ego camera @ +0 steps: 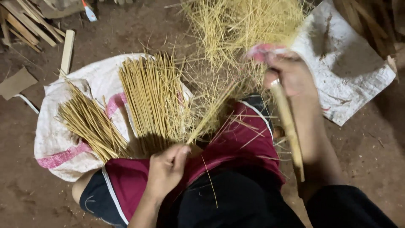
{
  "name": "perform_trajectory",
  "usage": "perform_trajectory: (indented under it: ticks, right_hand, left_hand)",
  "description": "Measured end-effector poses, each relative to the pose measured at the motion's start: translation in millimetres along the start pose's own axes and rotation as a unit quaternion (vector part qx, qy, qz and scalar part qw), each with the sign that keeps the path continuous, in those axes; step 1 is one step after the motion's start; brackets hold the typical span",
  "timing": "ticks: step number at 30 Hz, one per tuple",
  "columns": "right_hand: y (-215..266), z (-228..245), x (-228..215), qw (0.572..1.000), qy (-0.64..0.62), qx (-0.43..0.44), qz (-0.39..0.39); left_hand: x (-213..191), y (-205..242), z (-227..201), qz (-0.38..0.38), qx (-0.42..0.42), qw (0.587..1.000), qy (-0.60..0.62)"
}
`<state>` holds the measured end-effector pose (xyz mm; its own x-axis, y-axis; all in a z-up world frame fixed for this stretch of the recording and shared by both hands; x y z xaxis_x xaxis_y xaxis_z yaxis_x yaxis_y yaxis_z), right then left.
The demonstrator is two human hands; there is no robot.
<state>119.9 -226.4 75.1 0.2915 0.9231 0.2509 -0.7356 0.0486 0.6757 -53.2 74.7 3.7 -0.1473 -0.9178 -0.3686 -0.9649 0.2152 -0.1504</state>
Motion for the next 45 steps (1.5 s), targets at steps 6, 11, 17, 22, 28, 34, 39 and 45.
perform_trajectory:
  ticks: [6, 11, 17, 22, 28, 34, 39, 45]
  right_hand:
    - [-53, -61, -10, 0.939, 0.12, -0.055, 0.316]
    - [-33, -129, 27, 0.894, 0.032, 0.103, 0.435]
    - [-75, -127, 5, 0.873, 0.032, 0.041, 0.485]
    - [-72, -108, -10, 0.865, 0.016, 0.04, 0.5]
    - [2, -95, 38, 0.914, 0.125, -0.043, 0.383]
    - [-23, -102, 15, 0.897, 0.191, -0.023, 0.398]
    - [7, -102, 42, 0.876, 0.158, -0.048, 0.453]
    - [-35, -103, 14, 0.869, 0.144, -0.046, 0.472]
  left_hand:
    - [-22, -17, 19, -0.396, -0.005, 0.918, -0.029]
    - [28, -47, -9, -0.444, 0.007, 0.885, 0.137]
    - [49, -30, -17, -0.222, 0.102, 0.969, -0.037]
    - [9, -31, -3, -0.152, 0.198, 0.827, -0.503]
    - [17, -36, -3, -0.05, 0.112, 0.935, -0.332]
    - [18, -29, -1, -0.063, 0.137, 0.926, -0.345]
    - [19, -35, -14, -0.091, 0.148, 0.932, -0.319]
    - [11, -20, -1, -0.083, 0.169, 0.929, -0.318]
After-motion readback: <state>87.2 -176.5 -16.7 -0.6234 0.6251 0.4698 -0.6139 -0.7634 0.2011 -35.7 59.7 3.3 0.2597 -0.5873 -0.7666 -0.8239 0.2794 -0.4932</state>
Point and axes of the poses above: each hand's wrist, its own y-axis away from the middle knuckle, its own x-axis out of the palm, z = x × y, the point moved 2 cm from there along -y, towards the middle knuckle, and after that the axes turned 13 degrees about x, right-handed, at the moved point
